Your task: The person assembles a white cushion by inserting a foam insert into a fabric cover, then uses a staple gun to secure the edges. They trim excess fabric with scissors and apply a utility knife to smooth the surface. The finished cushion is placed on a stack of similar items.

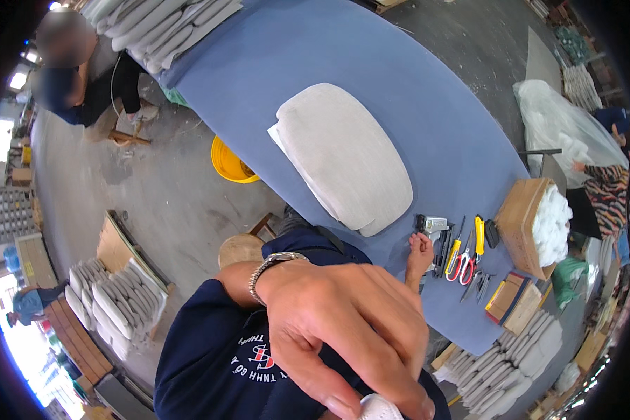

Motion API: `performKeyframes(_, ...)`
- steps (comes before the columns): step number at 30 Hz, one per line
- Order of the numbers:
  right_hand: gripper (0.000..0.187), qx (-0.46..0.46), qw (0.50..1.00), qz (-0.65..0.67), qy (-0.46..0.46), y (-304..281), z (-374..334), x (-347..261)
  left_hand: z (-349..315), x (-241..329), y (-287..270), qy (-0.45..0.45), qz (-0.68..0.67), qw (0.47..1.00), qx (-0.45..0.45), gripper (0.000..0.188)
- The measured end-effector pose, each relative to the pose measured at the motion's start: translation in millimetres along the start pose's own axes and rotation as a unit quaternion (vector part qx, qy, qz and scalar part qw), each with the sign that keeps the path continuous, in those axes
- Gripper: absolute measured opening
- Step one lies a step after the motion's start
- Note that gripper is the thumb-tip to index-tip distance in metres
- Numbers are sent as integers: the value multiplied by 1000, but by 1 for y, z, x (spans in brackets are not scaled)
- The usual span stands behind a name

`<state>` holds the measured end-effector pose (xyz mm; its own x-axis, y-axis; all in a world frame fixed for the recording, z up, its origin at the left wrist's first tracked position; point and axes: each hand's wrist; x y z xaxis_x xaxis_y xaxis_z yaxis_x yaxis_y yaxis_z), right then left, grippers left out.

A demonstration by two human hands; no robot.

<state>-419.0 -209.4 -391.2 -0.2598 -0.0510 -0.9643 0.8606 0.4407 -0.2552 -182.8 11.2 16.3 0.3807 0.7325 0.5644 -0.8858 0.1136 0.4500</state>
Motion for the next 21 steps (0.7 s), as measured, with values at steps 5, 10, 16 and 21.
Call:
performKeyframes(5, 16, -11, 1000, 2, 15, 5, 5, 0, -3, -2, 5, 109, -35, 993, 36, 20)
performKeyframes(10, 18, -41, 999, -6, 15, -9, 5, 15, -9, 34, -39, -17, 92, 993, -67, 21)
performKeyframes(16, 25, -141, 978, 34, 153, 19, 6, -39, -87, -1, -248, -317, 452, 784, 283, 35)
performKeyframes(21, 42, -179, 965, 14, 191, 63, -4, -54, -168, -33, -402, -484, 510, 558, 441, 44)
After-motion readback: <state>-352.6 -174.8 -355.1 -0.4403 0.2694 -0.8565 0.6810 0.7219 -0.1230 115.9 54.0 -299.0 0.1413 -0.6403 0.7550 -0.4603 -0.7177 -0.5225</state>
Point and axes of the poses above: each hand's wrist, its own z-axis towards the middle knuckle, its own y-axis out of the palm, x = y × z, and after that the axes turned 10 degrees about -y, right-handed
